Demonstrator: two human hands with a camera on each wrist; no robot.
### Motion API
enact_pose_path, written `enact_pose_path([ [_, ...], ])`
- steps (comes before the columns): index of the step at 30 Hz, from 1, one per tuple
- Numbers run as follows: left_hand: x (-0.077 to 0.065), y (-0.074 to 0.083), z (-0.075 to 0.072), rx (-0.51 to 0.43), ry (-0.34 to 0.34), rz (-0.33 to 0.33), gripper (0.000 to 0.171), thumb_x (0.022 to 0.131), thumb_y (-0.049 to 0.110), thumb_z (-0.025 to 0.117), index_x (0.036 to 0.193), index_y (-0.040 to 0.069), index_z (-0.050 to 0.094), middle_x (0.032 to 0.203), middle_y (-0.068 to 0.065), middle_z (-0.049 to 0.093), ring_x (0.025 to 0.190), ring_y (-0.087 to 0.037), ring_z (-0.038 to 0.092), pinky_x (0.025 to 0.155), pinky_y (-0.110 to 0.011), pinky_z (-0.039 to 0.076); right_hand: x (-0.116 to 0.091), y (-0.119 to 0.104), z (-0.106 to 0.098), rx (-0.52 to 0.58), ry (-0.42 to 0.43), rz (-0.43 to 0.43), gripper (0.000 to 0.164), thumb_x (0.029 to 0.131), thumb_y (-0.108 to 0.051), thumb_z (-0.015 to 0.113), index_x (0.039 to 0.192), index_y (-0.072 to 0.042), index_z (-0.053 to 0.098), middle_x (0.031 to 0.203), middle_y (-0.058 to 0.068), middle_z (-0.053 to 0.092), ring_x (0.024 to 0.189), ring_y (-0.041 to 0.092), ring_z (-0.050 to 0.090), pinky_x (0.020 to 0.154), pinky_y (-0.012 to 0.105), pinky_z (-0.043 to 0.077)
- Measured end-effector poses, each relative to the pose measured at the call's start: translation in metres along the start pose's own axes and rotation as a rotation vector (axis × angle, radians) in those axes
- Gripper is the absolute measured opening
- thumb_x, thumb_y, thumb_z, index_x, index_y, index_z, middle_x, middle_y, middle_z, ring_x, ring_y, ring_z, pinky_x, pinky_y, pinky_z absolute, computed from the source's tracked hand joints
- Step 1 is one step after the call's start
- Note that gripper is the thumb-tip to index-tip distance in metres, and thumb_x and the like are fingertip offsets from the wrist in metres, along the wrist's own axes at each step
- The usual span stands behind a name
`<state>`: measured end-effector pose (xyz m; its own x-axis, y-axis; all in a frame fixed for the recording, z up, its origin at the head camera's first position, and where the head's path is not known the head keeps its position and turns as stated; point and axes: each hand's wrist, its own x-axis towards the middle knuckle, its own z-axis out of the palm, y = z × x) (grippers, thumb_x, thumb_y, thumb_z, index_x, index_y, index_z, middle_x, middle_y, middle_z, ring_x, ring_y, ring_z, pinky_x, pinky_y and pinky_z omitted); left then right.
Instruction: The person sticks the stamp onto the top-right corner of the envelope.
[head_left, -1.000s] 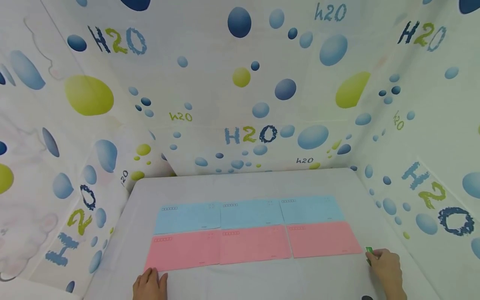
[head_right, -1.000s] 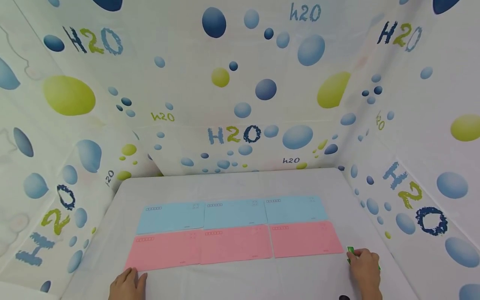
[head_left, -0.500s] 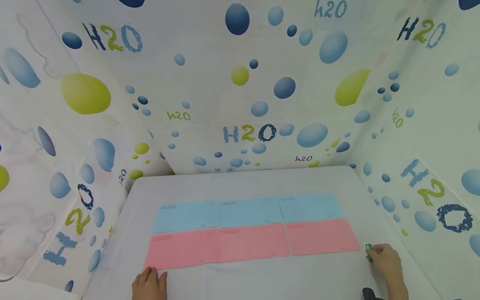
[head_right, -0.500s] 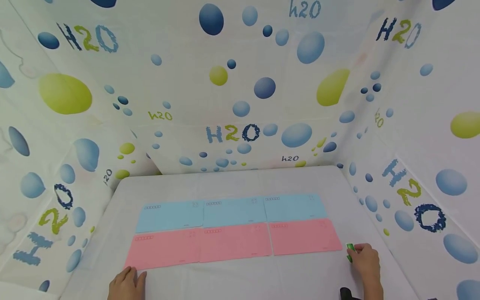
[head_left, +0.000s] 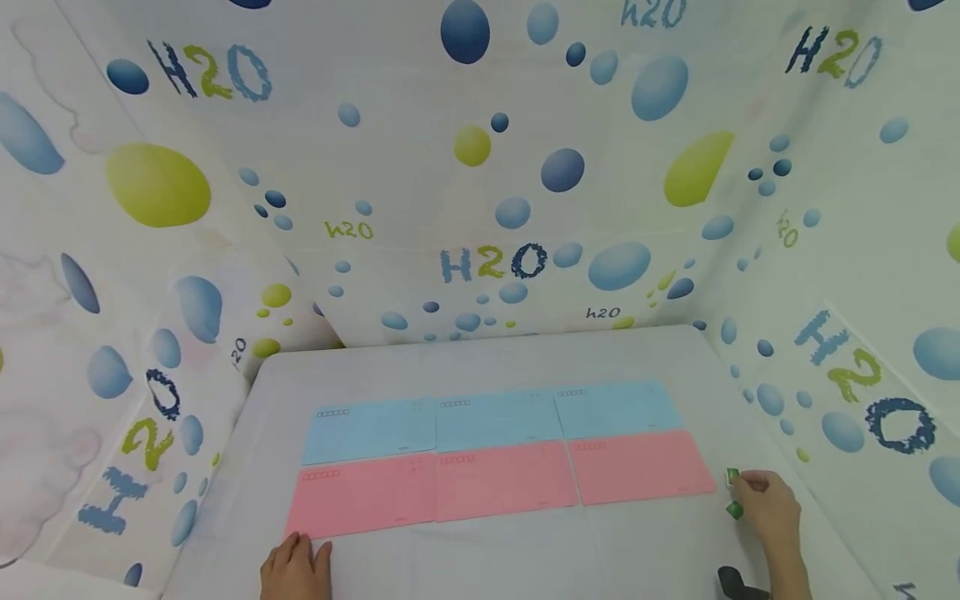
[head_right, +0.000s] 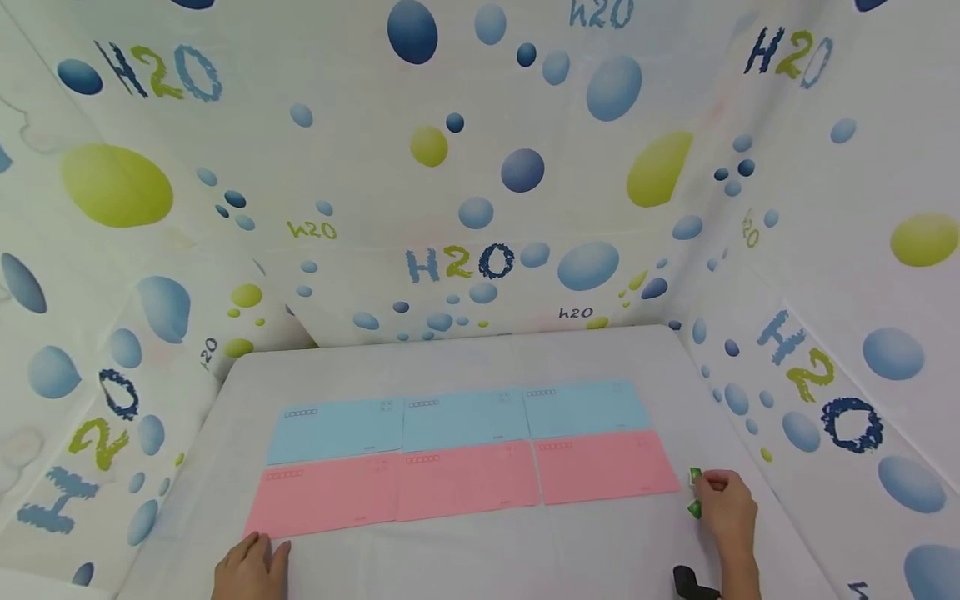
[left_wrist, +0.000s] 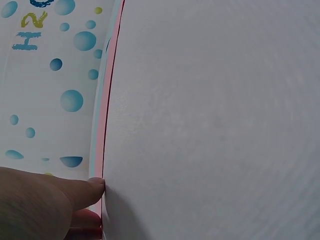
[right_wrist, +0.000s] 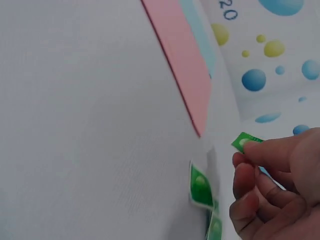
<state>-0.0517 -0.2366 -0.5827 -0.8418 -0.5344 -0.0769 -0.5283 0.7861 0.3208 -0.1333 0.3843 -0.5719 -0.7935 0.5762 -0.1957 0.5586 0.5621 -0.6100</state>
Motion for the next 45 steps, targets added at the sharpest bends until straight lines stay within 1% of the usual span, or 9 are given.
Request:
enact_pose_path([
  [7, 0.0, -0.003, 0.004, -0.006, 0.029, -0.003, 0.046, 0.088, 0.02, 0.061, 0.116, -0.016, 0.054, 0.124, -0.031, 0.051, 0.119, -0.051, 0.041, 0.104, -0.06, 0.033, -0.009, -0.017, -0.002, 0.203, 0.028, -0.037, 0.043, 0.092, -0.03, 0.059, 0.121, 0.001, 0.053, 0.082, 0.006, 0.071, 0.061, 0.004, 0.063, 0.054, 0.02, 0.052],
  [14, 0.001, -0.004, 0.003, -0.005, 0.03, 0.015, 0.045, 0.088, 0.021, 0.061, 0.113, -0.016, 0.057, 0.122, -0.031, 0.053, 0.116, -0.051, 0.043, 0.102, -0.06, 0.036, -0.021, -0.038, -0.003, 0.334, -0.062, -0.092, 0.041, 0.096, -0.025, 0.053, 0.125, 0.003, 0.05, 0.086, -0.003, 0.072, 0.07, -0.002, 0.067, 0.066, 0.008, 0.051],
  [18, 0.001, -0.004, 0.0, 0.008, 0.036, -0.002, 0.045, 0.087, 0.02, 0.062, 0.113, -0.016, 0.057, 0.122, -0.031, 0.053, 0.115, -0.051, 0.044, 0.101, -0.06, 0.036, -0.028, -0.052, -0.003, 0.385, -0.112, -0.143, 0.041, 0.096, -0.024, 0.052, 0.127, 0.003, 0.048, 0.086, -0.01, 0.07, 0.075, -0.001, 0.068, 0.07, 0.008, 0.052],
  [24, 0.003, -0.006, -0.002, 0.012, 0.022, 0.03, 0.042, 0.089, 0.021, 0.06, 0.11, -0.015, 0.059, 0.119, -0.032, 0.056, 0.112, -0.049, 0.048, 0.101, -0.06, 0.036, -0.034, -0.068, 0.004, 0.388, -0.113, -0.178, 0.046, 0.095, -0.031, 0.053, 0.131, -0.003, 0.049, 0.096, -0.007, 0.068, 0.078, -0.003, 0.068, 0.074, 0.013, 0.054],
  [28, 0.005, -0.004, -0.004, -0.009, 0.014, 0.056, 0.04, 0.09, 0.022, 0.059, 0.107, -0.014, 0.06, 0.117, -0.033, 0.057, 0.111, -0.048, 0.05, 0.1, -0.059, 0.036, -0.038, -0.075, 0.007, 0.416, -0.125, -0.203, 0.045, 0.095, -0.033, 0.054, 0.128, -0.002, 0.052, 0.09, -0.012, 0.066, 0.077, 0.0, 0.069, 0.072, 0.01, 0.053],
  [31, 0.004, -0.002, -0.005, -0.016, -0.004, 0.05, 0.044, 0.089, 0.025, 0.06, 0.111, -0.013, 0.059, 0.119, -0.033, 0.056, 0.111, -0.049, 0.048, 0.099, -0.06, 0.037, -0.042, -0.081, 0.013, 0.414, -0.13, -0.219, 0.044, 0.095, -0.034, 0.054, 0.124, -0.001, 0.054, 0.091, -0.004, 0.069, 0.076, 0.003, 0.069, 0.071, 0.009, 0.052],
  [36, 0.004, 0.0, -0.005, 0.008, -0.034, 0.003, 0.052, 0.087, 0.031, 0.064, 0.117, -0.011, 0.056, 0.121, -0.03, 0.052, 0.109, -0.05, 0.046, 0.094, -0.061, 0.041, -0.046, -0.091, 0.034, 0.422, -0.124, -0.282, 0.042, 0.094, -0.035, 0.055, 0.118, -0.001, 0.057, 0.095, 0.011, 0.069, 0.076, 0.011, 0.069, 0.068, 0.017, 0.056],
  [42, 0.004, 0.001, -0.004, 0.027, -0.011, -0.014, 0.046, 0.087, 0.03, 0.065, 0.113, -0.007, 0.06, 0.12, -0.026, 0.052, 0.109, -0.047, 0.046, 0.091, -0.059, 0.043, -0.049, -0.1, 0.064, 0.518, -0.168, -0.383, 0.041, 0.089, -0.034, 0.063, 0.111, -0.001, 0.06, 0.086, 0.01, 0.068, 0.074, 0.023, 0.065, 0.063, 0.019, 0.054],
  [45, 0.004, 0.002, -0.003, 0.043, -0.009, -0.016, 0.044, 0.088, 0.03, 0.063, 0.113, -0.006, 0.06, 0.122, -0.025, 0.051, 0.111, -0.046, 0.045, 0.092, -0.057, 0.044, -0.056, -0.113, 0.073, 0.487, -0.2, -0.383, 0.038, 0.088, -0.033, 0.063, 0.11, -0.002, 0.058, 0.087, 0.01, 0.068, 0.075, 0.024, 0.065, 0.066, 0.024, 0.054],
])
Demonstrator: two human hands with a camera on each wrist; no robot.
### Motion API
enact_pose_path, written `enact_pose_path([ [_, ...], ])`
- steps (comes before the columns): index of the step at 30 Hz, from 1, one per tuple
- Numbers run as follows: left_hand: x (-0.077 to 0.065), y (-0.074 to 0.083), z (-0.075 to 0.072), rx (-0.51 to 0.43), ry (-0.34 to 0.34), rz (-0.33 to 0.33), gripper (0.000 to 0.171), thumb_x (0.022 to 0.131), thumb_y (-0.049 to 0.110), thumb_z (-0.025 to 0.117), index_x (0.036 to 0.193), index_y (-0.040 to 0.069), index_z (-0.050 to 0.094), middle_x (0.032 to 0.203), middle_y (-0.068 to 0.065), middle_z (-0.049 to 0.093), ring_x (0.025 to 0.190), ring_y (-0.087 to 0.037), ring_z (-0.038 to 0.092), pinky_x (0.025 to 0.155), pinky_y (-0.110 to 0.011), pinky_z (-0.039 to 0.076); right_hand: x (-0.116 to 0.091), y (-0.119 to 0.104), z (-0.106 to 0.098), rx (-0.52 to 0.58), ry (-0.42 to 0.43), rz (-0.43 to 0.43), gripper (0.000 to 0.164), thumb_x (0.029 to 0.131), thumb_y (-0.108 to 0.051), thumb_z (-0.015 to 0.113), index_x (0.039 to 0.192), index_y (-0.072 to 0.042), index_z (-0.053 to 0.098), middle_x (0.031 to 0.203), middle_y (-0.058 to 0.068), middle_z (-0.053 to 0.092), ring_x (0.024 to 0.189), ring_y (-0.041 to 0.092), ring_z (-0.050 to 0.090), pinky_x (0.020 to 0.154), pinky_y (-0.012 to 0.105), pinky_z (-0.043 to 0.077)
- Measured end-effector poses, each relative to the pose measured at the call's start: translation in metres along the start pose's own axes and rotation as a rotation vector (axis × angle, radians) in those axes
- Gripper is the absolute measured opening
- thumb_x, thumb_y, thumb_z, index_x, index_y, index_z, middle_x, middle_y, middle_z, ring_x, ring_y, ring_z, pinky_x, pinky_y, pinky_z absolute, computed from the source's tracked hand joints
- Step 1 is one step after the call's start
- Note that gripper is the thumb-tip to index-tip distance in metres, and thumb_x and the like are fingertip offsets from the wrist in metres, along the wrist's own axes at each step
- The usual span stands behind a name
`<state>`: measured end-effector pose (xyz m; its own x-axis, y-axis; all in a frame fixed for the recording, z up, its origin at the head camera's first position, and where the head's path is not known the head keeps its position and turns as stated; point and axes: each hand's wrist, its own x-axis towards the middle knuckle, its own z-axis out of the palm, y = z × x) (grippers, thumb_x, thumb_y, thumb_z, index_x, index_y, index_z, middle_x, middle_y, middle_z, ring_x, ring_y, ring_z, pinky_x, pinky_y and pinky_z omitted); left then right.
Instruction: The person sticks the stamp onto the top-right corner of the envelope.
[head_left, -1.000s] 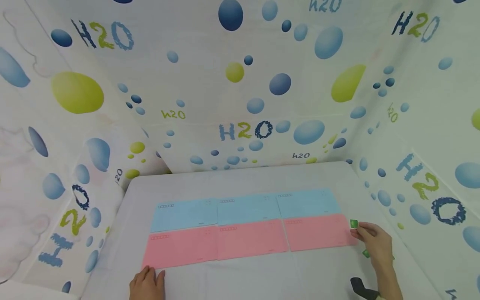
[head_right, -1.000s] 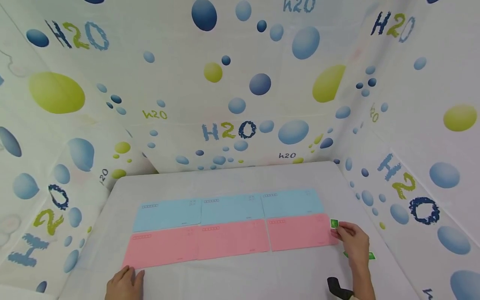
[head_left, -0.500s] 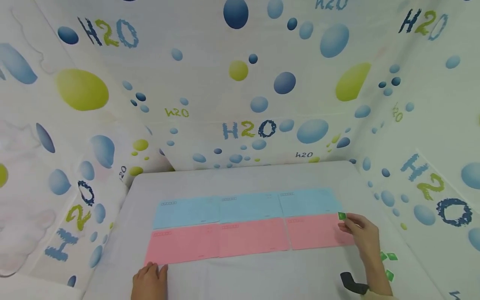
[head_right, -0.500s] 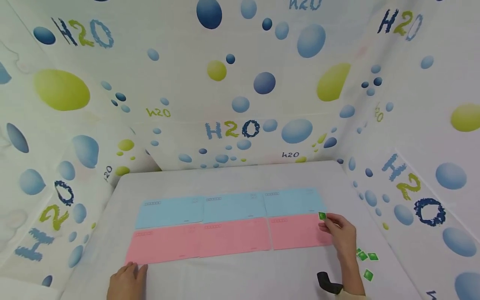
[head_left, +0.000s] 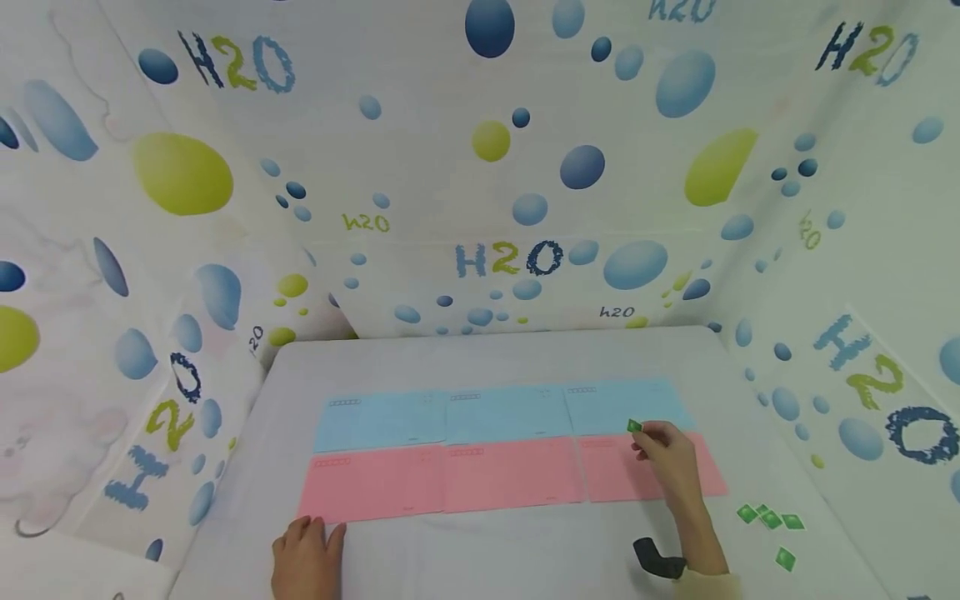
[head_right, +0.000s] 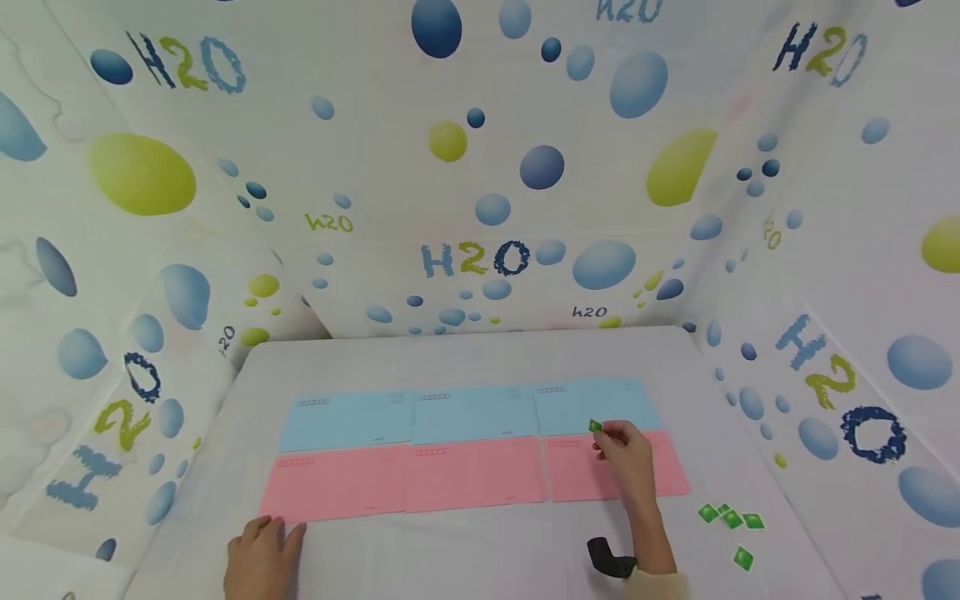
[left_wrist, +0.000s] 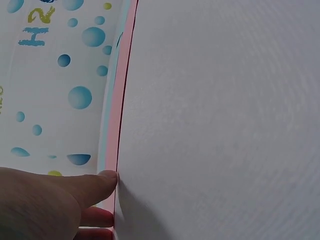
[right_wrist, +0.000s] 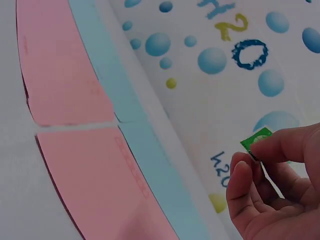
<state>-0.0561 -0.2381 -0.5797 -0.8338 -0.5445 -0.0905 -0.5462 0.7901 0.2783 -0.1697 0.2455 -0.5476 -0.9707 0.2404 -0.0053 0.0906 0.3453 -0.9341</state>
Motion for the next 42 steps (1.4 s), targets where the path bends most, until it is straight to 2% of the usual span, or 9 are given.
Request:
enact_pose_path([
  [5, 0.002, 0.001, 0.001, 0.0, -0.001, -0.039, 0.042, 0.09, 0.029, 0.06, 0.115, -0.005, 0.059, 0.127, -0.026, 0.048, 0.114, -0.045, 0.043, 0.093, -0.056, 0.043, -0.002, -0.022, 0.026, 0.008, -0.09, 0.02, 0.036, 0.09, -0.021, 0.061, 0.121, -0.005, 0.052, 0.101, 0.023, 0.064, 0.081, 0.031, 0.066, 0.071, 0.033, 0.057],
  [7, 0.002, 0.001, 0.001, -0.002, -0.006, -0.058, 0.042, 0.091, 0.028, 0.059, 0.116, -0.005, 0.059, 0.128, -0.026, 0.048, 0.115, -0.044, 0.043, 0.094, -0.055, 0.043, -0.002, -0.027, 0.037, 0.021, -0.123, 0.022, 0.036, 0.091, -0.019, 0.061, 0.124, -0.008, 0.052, 0.103, 0.024, 0.063, 0.081, 0.03, 0.066, 0.071, 0.033, 0.057],
  [12, 0.005, 0.0, -0.001, -0.006, -0.007, -0.066, 0.043, 0.092, 0.028, 0.058, 0.117, -0.007, 0.057, 0.126, -0.027, 0.049, 0.113, -0.043, 0.045, 0.091, -0.054, 0.045, 0.0, -0.035, 0.063, 0.029, -0.178, 0.018, 0.026, 0.092, -0.019, 0.06, 0.115, -0.008, 0.06, 0.101, 0.022, 0.067, 0.079, 0.027, 0.066, 0.068, 0.03, 0.057],
  [19, 0.004, 0.0, -0.001, 0.005, 0.016, -0.063, 0.042, 0.091, 0.027, 0.059, 0.116, -0.007, 0.058, 0.123, -0.025, 0.052, 0.111, -0.041, 0.047, 0.087, -0.052, 0.048, -0.003, -0.046, 0.096, 0.041, -0.268, 0.013, 0.023, 0.091, -0.024, 0.061, 0.109, -0.009, 0.064, 0.1, 0.022, 0.067, 0.084, 0.035, 0.065, 0.069, 0.03, 0.056],
  [25, 0.003, 0.0, 0.0, 0.039, 0.045, -0.058, 0.039, 0.091, 0.026, 0.06, 0.115, -0.006, 0.059, 0.121, -0.024, 0.053, 0.11, -0.04, 0.048, 0.084, -0.05, 0.049, -0.005, -0.055, 0.125, 0.044, -0.334, -0.044, 0.02, 0.09, -0.02, 0.063, 0.106, -0.008, 0.065, 0.093, 0.024, 0.065, 0.08, 0.038, 0.064, 0.07, 0.041, 0.057],
  [31, 0.002, 0.0, -0.001, 0.02, 0.072, -0.043, 0.039, 0.09, 0.025, 0.06, 0.113, -0.006, 0.06, 0.12, -0.024, 0.054, 0.107, -0.041, 0.049, 0.084, -0.052, 0.048, -0.003, -0.064, 0.151, 0.066, -0.441, -0.113, 0.019, 0.09, -0.017, 0.062, 0.109, -0.012, 0.063, 0.097, 0.024, 0.064, 0.08, 0.04, 0.064, 0.066, 0.035, 0.057],
  [34, 0.001, 0.001, -0.003, 0.005, 0.064, -0.043, 0.038, 0.09, 0.025, 0.06, 0.113, -0.006, 0.06, 0.12, -0.024, 0.054, 0.107, -0.041, 0.049, 0.084, -0.053, 0.048, -0.002, -0.066, 0.162, 0.04, -0.479, -0.143, 0.019, 0.091, -0.018, 0.06, 0.108, -0.011, 0.064, 0.096, 0.023, 0.066, 0.078, 0.036, 0.065, 0.064, 0.033, 0.057],
  [39, 0.001, 0.002, -0.006, 0.001, 0.046, -0.044, 0.038, 0.091, 0.024, 0.06, 0.114, -0.006, 0.06, 0.12, -0.024, 0.054, 0.107, -0.041, 0.049, 0.084, -0.053, 0.048, -0.003, -0.07, 0.184, -0.039, -0.538, -0.157, 0.023, 0.094, -0.023, 0.056, 0.11, -0.008, 0.064, 0.095, 0.02, 0.068, 0.077, 0.029, 0.066, 0.066, 0.036, 0.056],
  [42, 0.001, 0.001, -0.006, -0.001, 0.053, -0.033, 0.038, 0.091, 0.024, 0.06, 0.114, -0.006, 0.061, 0.12, -0.025, 0.054, 0.107, -0.041, 0.049, 0.083, -0.054, 0.049, -0.006, -0.074, 0.198, -0.074, -0.56, -0.161, 0.023, 0.094, -0.022, 0.055, 0.108, -0.008, 0.065, 0.091, 0.019, 0.068, 0.076, 0.03, 0.066, 0.064, 0.032, 0.055],
])
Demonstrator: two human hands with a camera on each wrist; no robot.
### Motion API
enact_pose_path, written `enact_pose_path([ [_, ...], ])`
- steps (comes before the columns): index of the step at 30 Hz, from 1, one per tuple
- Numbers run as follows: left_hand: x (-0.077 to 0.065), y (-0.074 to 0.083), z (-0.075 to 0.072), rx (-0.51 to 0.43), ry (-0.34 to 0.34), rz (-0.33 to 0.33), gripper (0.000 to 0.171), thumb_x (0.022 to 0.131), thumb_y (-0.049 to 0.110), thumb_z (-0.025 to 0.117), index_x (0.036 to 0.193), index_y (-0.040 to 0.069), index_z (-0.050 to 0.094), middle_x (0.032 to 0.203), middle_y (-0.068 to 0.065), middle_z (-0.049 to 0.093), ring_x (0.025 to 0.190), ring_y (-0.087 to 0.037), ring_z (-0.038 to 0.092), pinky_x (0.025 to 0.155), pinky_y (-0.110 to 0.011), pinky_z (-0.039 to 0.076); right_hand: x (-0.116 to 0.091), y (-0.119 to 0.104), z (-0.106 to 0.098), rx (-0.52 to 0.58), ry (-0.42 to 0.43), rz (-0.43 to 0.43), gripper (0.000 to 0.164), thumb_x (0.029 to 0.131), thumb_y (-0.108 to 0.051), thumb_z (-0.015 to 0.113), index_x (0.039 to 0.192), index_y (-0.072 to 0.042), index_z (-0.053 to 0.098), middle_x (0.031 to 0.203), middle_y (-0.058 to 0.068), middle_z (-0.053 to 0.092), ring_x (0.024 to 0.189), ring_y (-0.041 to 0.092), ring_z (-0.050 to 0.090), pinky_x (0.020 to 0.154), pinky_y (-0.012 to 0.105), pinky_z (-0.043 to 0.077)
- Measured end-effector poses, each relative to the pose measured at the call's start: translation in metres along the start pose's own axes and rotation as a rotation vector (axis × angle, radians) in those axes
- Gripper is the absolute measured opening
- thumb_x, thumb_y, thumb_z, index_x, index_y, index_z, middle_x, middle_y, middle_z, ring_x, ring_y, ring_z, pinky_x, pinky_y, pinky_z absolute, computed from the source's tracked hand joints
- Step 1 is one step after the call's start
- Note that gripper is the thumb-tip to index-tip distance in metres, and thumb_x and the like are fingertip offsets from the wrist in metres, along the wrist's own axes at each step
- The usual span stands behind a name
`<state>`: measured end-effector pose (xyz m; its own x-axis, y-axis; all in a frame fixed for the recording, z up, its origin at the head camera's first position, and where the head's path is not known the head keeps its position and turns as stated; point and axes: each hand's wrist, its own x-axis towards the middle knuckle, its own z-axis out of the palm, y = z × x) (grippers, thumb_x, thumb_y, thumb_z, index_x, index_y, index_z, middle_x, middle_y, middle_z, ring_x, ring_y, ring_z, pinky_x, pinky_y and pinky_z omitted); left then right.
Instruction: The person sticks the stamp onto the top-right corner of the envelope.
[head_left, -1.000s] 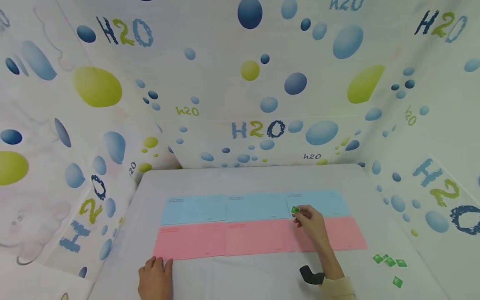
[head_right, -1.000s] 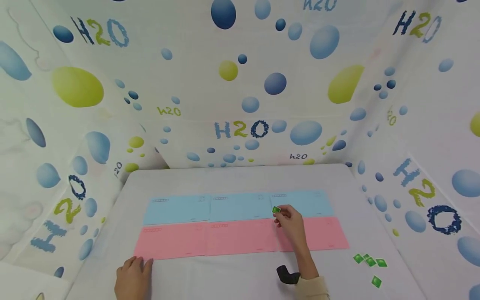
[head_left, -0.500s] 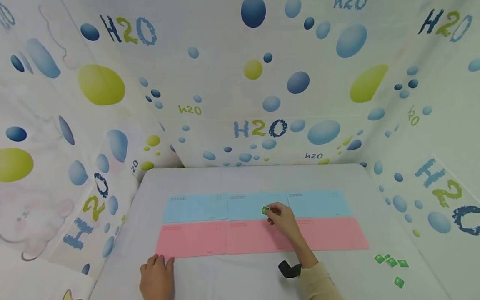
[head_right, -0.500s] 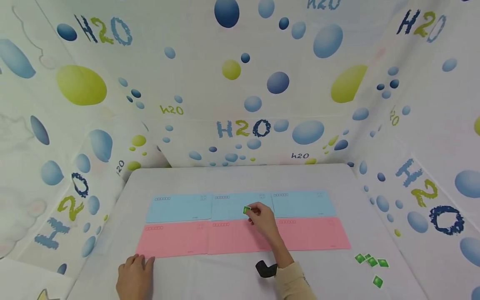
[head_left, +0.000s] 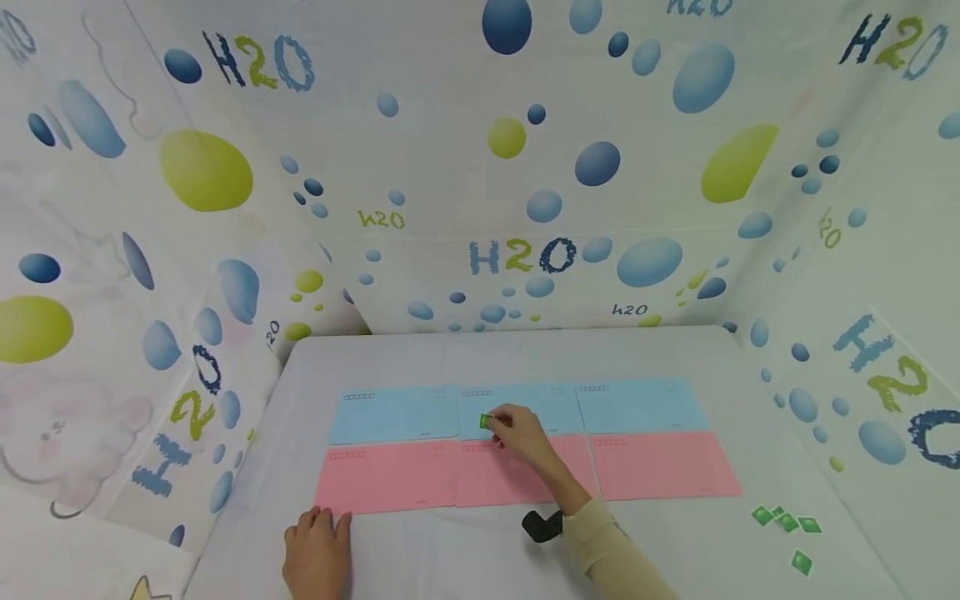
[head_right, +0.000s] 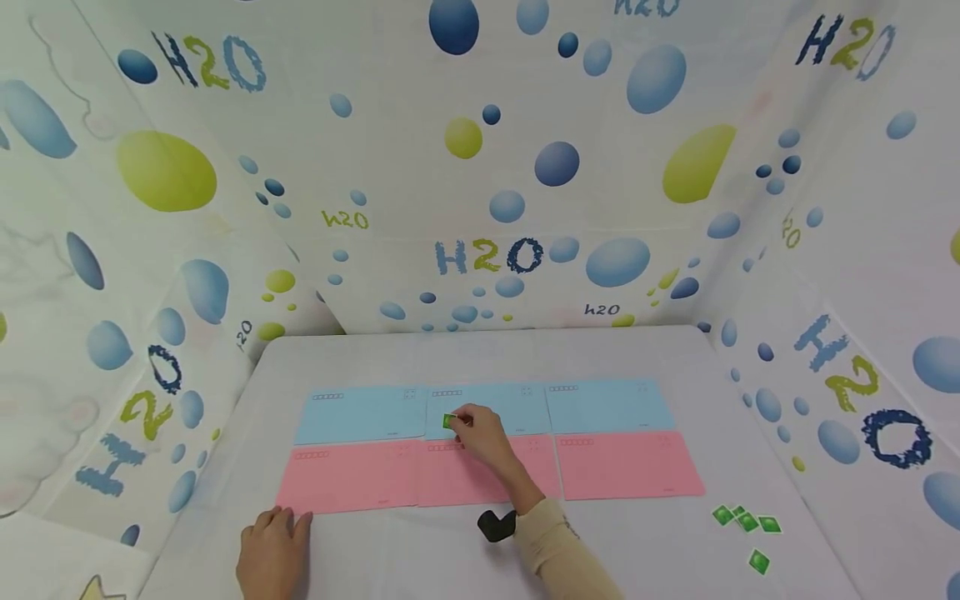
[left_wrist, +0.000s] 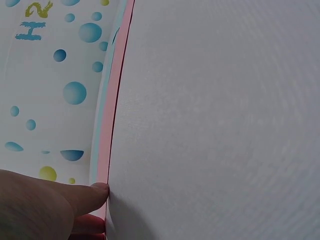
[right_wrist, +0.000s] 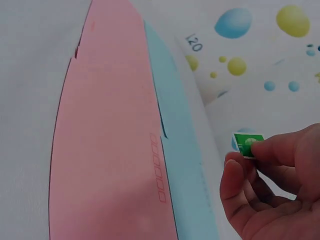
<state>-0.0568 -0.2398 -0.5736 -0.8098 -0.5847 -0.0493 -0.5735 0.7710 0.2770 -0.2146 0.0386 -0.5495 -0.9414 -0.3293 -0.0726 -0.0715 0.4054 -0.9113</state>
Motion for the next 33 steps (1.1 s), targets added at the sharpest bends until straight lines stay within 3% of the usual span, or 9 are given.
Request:
enact_pose_path([
  [9, 0.001, 0.0, 0.002, -0.01, -0.001, 0.002, 0.039, 0.09, 0.024, 0.061, 0.115, -0.006, 0.06, 0.122, -0.024, 0.054, 0.108, -0.041, 0.049, 0.084, -0.055, 0.049, 0.014, -0.009, 0.036, 0.015, -0.066, -0.029, 0.016, 0.091, -0.013, 0.058, 0.104, -0.01, 0.065, 0.085, 0.014, 0.07, 0.068, 0.027, 0.066, 0.057, 0.028, 0.054],
  [18, 0.001, 0.0, 0.003, -0.009, 0.029, -0.002, 0.037, 0.088, 0.022, 0.064, 0.112, -0.005, 0.061, 0.12, -0.024, 0.055, 0.106, -0.041, 0.05, 0.084, -0.054, 0.048, 0.024, -0.016, 0.067, -0.067, -0.105, -0.02, 0.017, 0.092, -0.013, 0.057, 0.101, -0.005, 0.068, 0.082, 0.009, 0.068, 0.061, 0.017, 0.063, 0.051, 0.022, 0.049],
  [25, 0.001, -0.001, 0.004, -0.021, 0.035, 0.006, 0.038, 0.088, 0.023, 0.064, 0.112, -0.006, 0.062, 0.12, -0.025, 0.055, 0.106, -0.041, 0.05, 0.084, -0.055, 0.048, 0.027, -0.017, 0.081, -0.087, -0.099, -0.017, 0.015, 0.089, -0.009, 0.058, 0.102, -0.006, 0.065, 0.075, 0.008, 0.067, 0.057, 0.016, 0.063, 0.051, 0.021, 0.048],
  [30, 0.0, -0.002, 0.005, -0.018, 0.047, 0.003, 0.038, 0.087, 0.023, 0.065, 0.111, -0.006, 0.062, 0.119, -0.025, 0.056, 0.105, -0.041, 0.05, 0.084, -0.054, 0.049, 0.028, -0.014, 0.088, -0.168, -0.098, -0.039, 0.017, 0.092, -0.013, 0.057, 0.103, -0.006, 0.068, 0.072, 0.004, 0.068, 0.053, 0.009, 0.06, 0.05, 0.018, 0.046],
  [33, 0.0, -0.002, 0.005, -0.025, 0.055, 0.003, 0.037, 0.087, 0.023, 0.065, 0.111, -0.006, 0.062, 0.119, -0.025, 0.056, 0.105, -0.041, 0.05, 0.085, -0.054, 0.048, 0.028, -0.012, 0.091, -0.223, -0.093, -0.047, 0.018, 0.091, -0.016, 0.057, 0.103, -0.008, 0.069, 0.078, 0.002, 0.069, 0.06, 0.006, 0.059, 0.054, 0.019, 0.047],
])
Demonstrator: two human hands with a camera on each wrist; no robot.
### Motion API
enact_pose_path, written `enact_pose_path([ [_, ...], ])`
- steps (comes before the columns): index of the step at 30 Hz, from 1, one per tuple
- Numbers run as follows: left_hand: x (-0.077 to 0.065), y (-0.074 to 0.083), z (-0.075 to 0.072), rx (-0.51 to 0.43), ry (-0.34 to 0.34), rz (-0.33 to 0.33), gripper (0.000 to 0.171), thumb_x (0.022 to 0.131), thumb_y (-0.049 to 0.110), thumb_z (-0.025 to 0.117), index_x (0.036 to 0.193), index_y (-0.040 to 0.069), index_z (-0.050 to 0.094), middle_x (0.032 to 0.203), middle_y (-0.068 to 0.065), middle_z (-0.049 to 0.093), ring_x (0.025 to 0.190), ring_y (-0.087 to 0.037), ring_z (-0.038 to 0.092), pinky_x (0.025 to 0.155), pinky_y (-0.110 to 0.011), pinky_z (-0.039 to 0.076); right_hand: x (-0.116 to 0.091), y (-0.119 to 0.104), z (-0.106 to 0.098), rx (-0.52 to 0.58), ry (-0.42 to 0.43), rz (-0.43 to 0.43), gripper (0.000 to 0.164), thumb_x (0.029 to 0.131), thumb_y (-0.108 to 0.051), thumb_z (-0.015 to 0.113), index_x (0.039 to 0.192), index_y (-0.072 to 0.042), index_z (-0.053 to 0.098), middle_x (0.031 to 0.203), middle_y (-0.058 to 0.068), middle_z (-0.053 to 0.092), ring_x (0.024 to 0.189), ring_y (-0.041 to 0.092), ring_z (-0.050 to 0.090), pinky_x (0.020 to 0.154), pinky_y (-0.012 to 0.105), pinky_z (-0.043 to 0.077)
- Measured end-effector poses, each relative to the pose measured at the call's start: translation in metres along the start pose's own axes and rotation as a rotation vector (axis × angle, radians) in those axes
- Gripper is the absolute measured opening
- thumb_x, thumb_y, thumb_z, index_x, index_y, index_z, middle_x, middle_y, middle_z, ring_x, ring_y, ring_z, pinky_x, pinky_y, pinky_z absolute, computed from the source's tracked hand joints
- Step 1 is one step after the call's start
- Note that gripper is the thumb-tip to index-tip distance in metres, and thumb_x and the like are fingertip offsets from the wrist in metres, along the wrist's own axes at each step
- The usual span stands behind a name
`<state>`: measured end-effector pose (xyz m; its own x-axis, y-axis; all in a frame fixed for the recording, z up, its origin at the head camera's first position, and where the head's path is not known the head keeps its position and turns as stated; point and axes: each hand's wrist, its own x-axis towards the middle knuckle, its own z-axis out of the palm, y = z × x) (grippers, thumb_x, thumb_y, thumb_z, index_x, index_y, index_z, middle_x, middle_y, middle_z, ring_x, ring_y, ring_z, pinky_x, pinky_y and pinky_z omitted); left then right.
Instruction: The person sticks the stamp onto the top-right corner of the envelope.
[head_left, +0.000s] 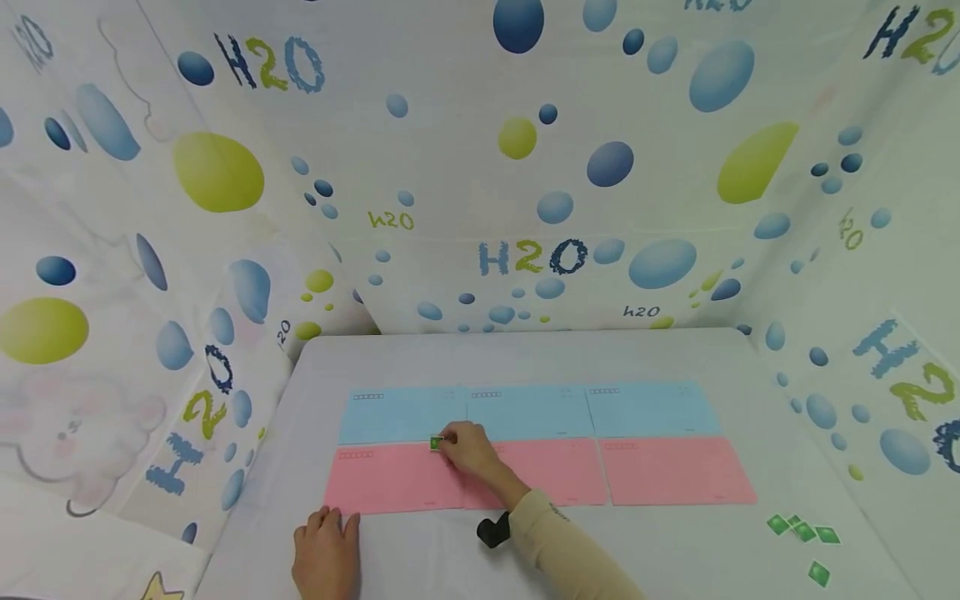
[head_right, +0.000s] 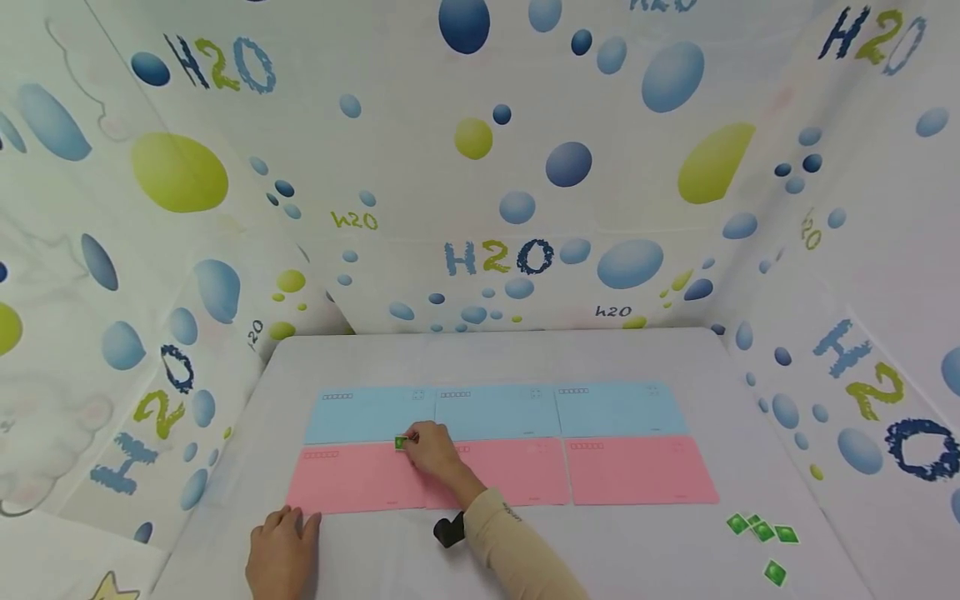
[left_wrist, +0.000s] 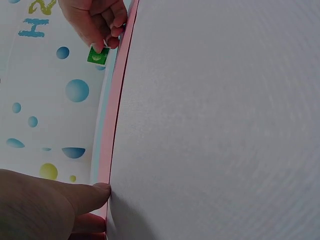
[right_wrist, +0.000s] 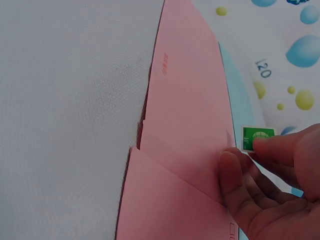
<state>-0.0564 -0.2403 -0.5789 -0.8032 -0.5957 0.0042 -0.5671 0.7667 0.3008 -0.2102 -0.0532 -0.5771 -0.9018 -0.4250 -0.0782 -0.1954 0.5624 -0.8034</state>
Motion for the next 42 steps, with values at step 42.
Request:
enact_pose_path([
  [42, -0.002, -0.002, 0.0, -0.032, 0.024, 0.019, 0.038, 0.088, 0.023, 0.063, 0.112, -0.006, 0.062, 0.121, -0.025, 0.056, 0.106, -0.042, 0.05, 0.082, -0.057, 0.048, 0.0, -0.003, 0.008, -0.073, 0.012, -0.017, 0.016, 0.087, -0.014, 0.064, 0.1, -0.005, 0.065, 0.088, 0.002, 0.061, 0.076, 0.007, 0.051, 0.064, 0.019, 0.046],
])
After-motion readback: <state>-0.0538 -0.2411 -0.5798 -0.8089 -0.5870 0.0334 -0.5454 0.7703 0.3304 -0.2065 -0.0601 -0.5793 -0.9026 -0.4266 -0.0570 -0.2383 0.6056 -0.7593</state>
